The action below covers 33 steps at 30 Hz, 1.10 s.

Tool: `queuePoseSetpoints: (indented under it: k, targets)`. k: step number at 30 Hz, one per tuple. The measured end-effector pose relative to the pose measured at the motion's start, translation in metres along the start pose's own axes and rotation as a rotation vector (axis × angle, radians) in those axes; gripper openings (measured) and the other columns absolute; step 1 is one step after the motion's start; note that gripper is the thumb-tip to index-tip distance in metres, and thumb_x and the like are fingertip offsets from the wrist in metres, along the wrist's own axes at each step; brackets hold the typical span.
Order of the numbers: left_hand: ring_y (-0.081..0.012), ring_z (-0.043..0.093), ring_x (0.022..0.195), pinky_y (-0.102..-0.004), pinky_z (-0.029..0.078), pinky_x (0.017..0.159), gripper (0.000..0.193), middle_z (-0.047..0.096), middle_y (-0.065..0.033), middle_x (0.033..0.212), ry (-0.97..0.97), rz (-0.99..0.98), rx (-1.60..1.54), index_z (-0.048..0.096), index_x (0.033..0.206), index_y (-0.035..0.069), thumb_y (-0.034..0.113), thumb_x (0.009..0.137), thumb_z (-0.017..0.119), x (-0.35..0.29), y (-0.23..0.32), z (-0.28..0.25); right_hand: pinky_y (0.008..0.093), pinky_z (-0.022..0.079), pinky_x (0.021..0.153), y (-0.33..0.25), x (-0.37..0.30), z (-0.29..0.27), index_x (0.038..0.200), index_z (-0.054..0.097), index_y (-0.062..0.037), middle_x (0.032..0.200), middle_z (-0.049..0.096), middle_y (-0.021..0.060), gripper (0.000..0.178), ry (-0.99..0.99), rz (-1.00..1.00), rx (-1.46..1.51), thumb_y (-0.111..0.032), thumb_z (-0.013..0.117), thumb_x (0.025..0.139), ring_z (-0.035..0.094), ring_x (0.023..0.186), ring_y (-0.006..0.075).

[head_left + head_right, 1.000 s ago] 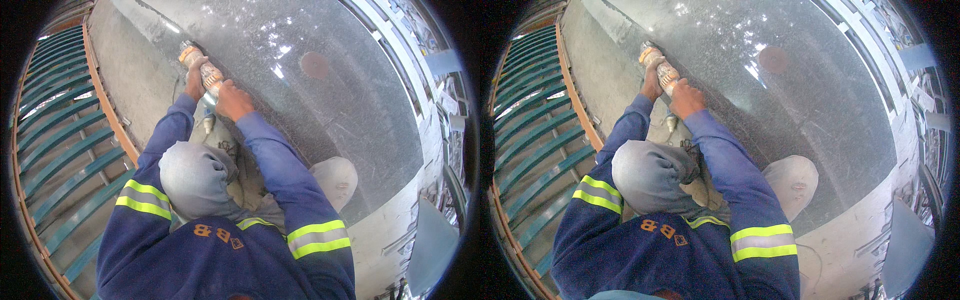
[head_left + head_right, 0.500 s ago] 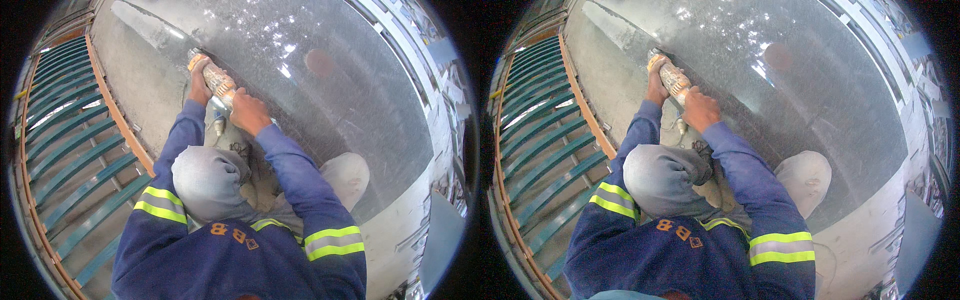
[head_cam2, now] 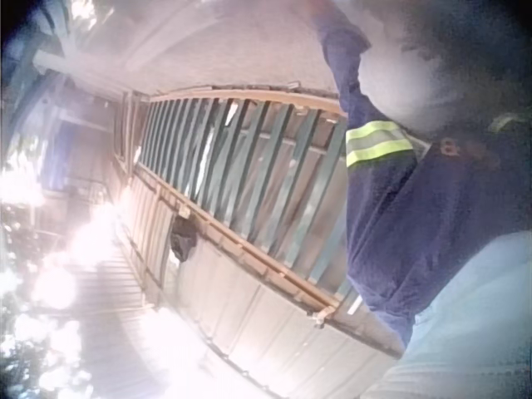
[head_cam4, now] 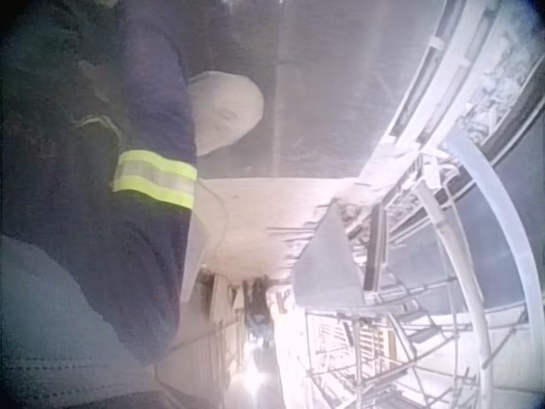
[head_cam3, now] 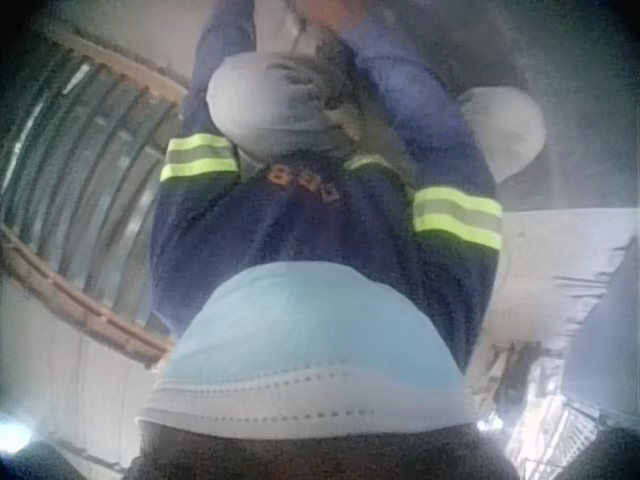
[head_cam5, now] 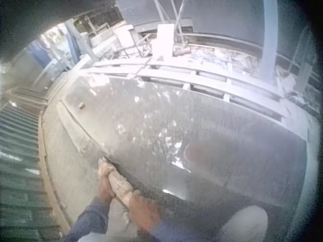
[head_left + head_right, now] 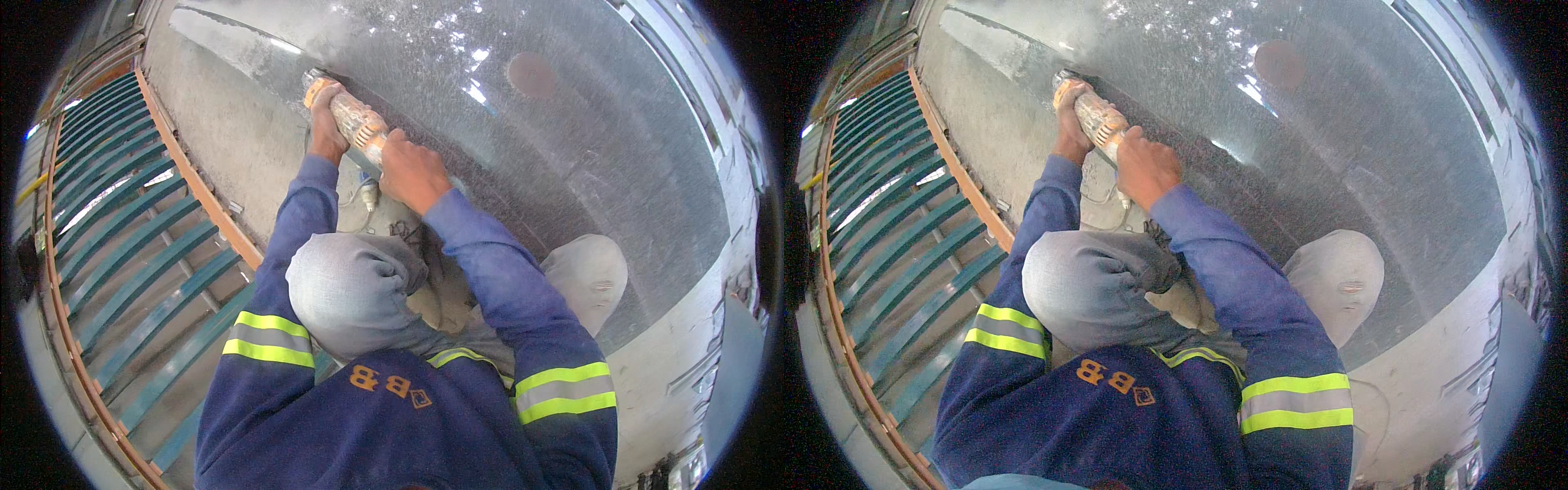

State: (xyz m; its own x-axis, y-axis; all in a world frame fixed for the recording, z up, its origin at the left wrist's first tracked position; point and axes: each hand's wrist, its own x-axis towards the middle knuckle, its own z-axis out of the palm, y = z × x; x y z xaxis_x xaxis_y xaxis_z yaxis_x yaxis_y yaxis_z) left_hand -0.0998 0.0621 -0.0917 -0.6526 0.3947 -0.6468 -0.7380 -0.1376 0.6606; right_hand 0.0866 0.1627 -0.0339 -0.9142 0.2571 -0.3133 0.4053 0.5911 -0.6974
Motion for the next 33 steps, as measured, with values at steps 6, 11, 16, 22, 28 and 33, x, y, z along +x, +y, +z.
queuePoseSetpoints:
  k: [6, 11, 16, 22, 28, 33]
  targets:
    - [-0.0334, 0.064, 0.07, -0.0492, 0.058, 0.066, 0.027, 0.057, -0.0155, 0.082, 0.032, 0.017, 0.034, 0.05, 0.103, 0.008, 0.027, 0.087, 0.061, 0.013, 0.004, -0.006, 0.0484, 0.056, 0.077, 0.0, 0.012, 0.006, 0.102, 0.051, 0.0051, 0.094, 0.069, 0.0274, 0.037, -0.039, 0.032, 0.08, -0.013, 0.071, 0.076, 0.07, 0.089, 0.0415]
    - [-0.0334, 0.064, 0.069, -0.0503, 0.059, 0.067, 0.024, 0.057, -0.014, 0.081, -0.021, 0.083, 0.024, 0.05, 0.105, 0.009, 0.023, 0.088, 0.06, 0.022, 0.004, -0.012, 0.048, 0.056, 0.079, 0.001, 0.02, 0.014, 0.105, 0.052, 0.006, 0.097, 0.069, 0.0271, 0.039, -0.041, 0.054, 0.088, -0.013, 0.071, 0.076, 0.07, 0.091, 0.0406]
    - [-0.0329, 0.064, 0.067, -0.0501, 0.059, 0.066, 0.024, 0.057, -0.0139, 0.081, 0.025, 0.004, -0.001, 0.05, 0.104, 0.008, 0.023, 0.088, 0.06, 0.008, 0.003, -0.004, 0.0455, 0.058, 0.072, 0.0, 0.007, 0.007, 0.101, 0.053, 0.0043, 0.089, 0.07, 0.0237, 0.037, -0.019, 0.026, 0.047, -0.012, 0.073, 0.075, 0.073, 0.084, 0.0368]
    - [-0.0326, 0.064, 0.074, -0.0494, 0.058, 0.072, 0.024, 0.058, -0.0131, 0.087, 0.027, -0.014, 0.006, 0.052, 0.105, 0.01, 0.025, 0.088, 0.061, -0.005, 0.004, 0.004, 0.0451, 0.059, 0.069, -0.001, -0.001, -0.005, 0.1, 0.052, 0.0037, 0.085, 0.071, 0.0222, 0.036, -0.031, 0.015, 0.024, -0.011, 0.073, 0.074, 0.073, 0.079, 0.0354]
    - [-0.0322, 0.064, 0.072, -0.05, 0.058, 0.07, 0.026, 0.057, -0.0129, 0.086, -0.007, 0.048, 0.032, 0.05, 0.106, 0.009, 0.024, 0.088, 0.061, 0.005, 0.0, -0.003, 0.0447, 0.059, 0.069, 0.004, 0.002, 0.004, 0.098, 0.053, 0.0033, 0.086, 0.071, 0.0229, 0.033, 0.004, -0.008, 0.017, -0.011, 0.071, 0.075, 0.073, 0.081, 0.0363]
    - [-0.0303, 0.064, 0.068, -0.0486, 0.058, 0.068, 0.02, 0.057, -0.0108, 0.08, -0.01, 0.048, 0.064, 0.052, 0.1, 0.008, 0.023, 0.089, 0.06, 0.019, 0.004, -0.013, 0.0462, 0.058, 0.073, 0.003, 0.016, 0.01, 0.101, 0.052, 0.0047, 0.09, 0.07, 0.0249, 0.035, -0.03, 0.012, 0.039, -0.012, 0.07, 0.076, 0.072, 0.085, 0.0382]
